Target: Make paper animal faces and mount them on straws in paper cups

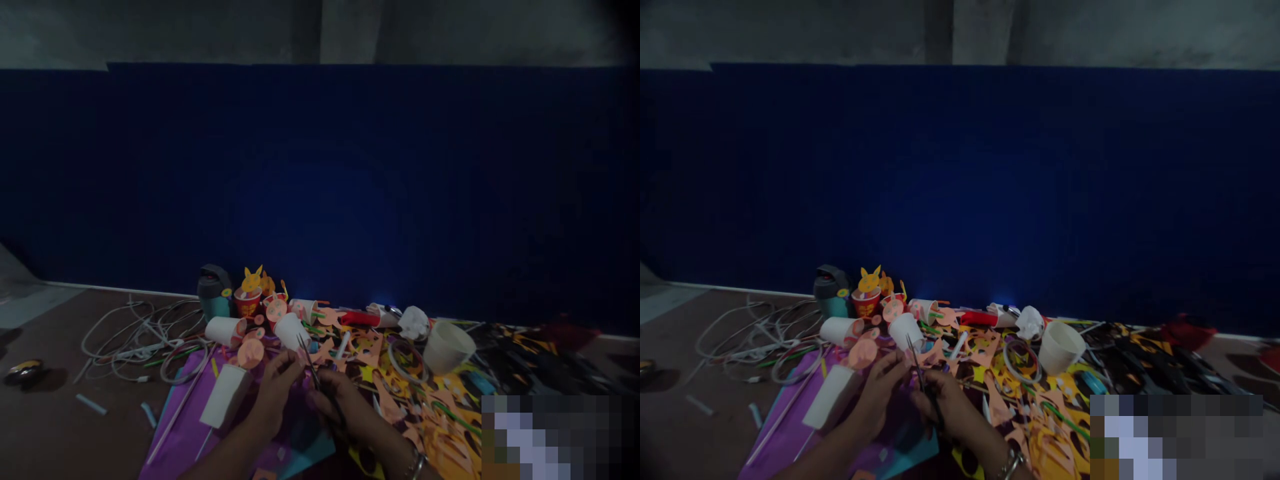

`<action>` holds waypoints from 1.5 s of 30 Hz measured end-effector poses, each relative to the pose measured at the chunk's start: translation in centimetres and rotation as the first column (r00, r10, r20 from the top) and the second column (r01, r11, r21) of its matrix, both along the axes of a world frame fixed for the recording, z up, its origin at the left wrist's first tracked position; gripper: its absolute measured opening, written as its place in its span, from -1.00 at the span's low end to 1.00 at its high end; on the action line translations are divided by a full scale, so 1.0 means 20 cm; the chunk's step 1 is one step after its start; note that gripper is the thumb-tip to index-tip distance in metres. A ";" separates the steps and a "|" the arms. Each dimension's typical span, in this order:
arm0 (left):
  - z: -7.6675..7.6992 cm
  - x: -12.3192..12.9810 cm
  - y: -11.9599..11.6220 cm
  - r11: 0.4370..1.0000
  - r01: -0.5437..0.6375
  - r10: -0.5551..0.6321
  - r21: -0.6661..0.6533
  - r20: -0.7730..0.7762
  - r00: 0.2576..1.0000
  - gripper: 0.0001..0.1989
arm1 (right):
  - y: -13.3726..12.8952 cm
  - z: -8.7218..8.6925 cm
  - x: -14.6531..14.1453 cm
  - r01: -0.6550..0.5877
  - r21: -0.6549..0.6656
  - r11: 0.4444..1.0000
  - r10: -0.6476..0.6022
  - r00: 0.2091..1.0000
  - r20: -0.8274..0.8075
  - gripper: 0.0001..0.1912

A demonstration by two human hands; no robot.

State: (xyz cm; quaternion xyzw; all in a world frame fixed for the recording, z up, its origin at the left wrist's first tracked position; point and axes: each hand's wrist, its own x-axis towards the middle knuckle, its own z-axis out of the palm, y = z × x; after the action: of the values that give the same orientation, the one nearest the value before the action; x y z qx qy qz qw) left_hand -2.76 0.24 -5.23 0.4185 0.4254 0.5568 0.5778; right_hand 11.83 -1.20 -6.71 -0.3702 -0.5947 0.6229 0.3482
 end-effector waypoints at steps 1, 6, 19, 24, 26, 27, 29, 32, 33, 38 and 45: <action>0.00 0.00 0.00 1.000 0.007 -0.007 -0.005 0.006 1.000 -0.75 | 0.00 0.00 0.00 0.007 -0.002 1.000 -0.007 1.000 -0.009 -0.64; 0.00 0.00 0.01 1.000 0.013 -0.013 0.002 0.014 1.000 -0.77 | 0.00 0.03 0.01 0.019 -0.002 1.000 -0.019 1.000 0.018 -0.63; 0.01 0.00 0.00 0.995 -0.020 0.029 0.103 -0.082 0.996 -0.78 | 0.00 0.04 -0.02 0.060 -0.091 0.994 -0.066 0.995 -0.070 -0.64; 0.05 0.00 -0.02 0.990 0.013 0.010 0.141 -0.162 0.987 -0.77 | 0.00 0.03 -0.01 0.055 -0.019 0.998 -0.056 0.998 -0.019 -0.65; 0.07 0.00 -0.02 0.990 0.042 -0.018 0.134 -0.176 0.984 -0.77 | 0.00 0.03 0.00 0.044 0.004 0.999 -0.044 0.999 -0.009 -0.65; 0.07 0.00 -0.02 0.990 0.058 -0.034 0.131 -0.177 0.984 -0.77 | 0.00 0.04 0.00 0.037 0.015 0.999 -0.037 0.999 -0.002 -0.65; 0.06 0.00 -0.01 0.988 0.086 -0.063 0.130 -0.174 0.983 -0.77 | 0.00 0.05 0.00 0.024 0.028 0.999 -0.025 1.000 0.013 -0.64; 0.04 -0.01 -0.01 0.987 0.101 -0.081 0.126 -0.156 0.984 -0.77 | 0.00 0.07 0.00 0.020 0.009 1.000 -0.021 0.999 0.032 -0.65; 0.03 -0.01 0.00 0.987 0.098 -0.078 0.129 -0.147 0.986 -0.77 | 0.00 0.07 0.00 0.024 -0.008 1.000 -0.023 0.999 0.036 -0.66; 0.01 -0.01 0.00 0.986 0.092 -0.075 0.141 -0.120 0.990 -0.77 | -0.01 0.09 -0.01 0.065 -0.127 0.990 -0.067 0.998 -0.011 -0.72; -0.01 -0.02 0.01 0.987 0.091 -0.071 0.133 -0.150 0.986 -0.75 | 0.01 0.09 0.00 0.060 -0.153 0.986 -0.064 0.998 -0.021 -0.78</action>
State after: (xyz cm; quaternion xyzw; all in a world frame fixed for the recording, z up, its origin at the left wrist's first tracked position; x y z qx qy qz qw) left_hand -3.12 0.43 -5.35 0.5141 0.4088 0.5293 0.5370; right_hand 11.88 -0.95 -4.99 -0.4060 -0.5287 0.6602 0.3460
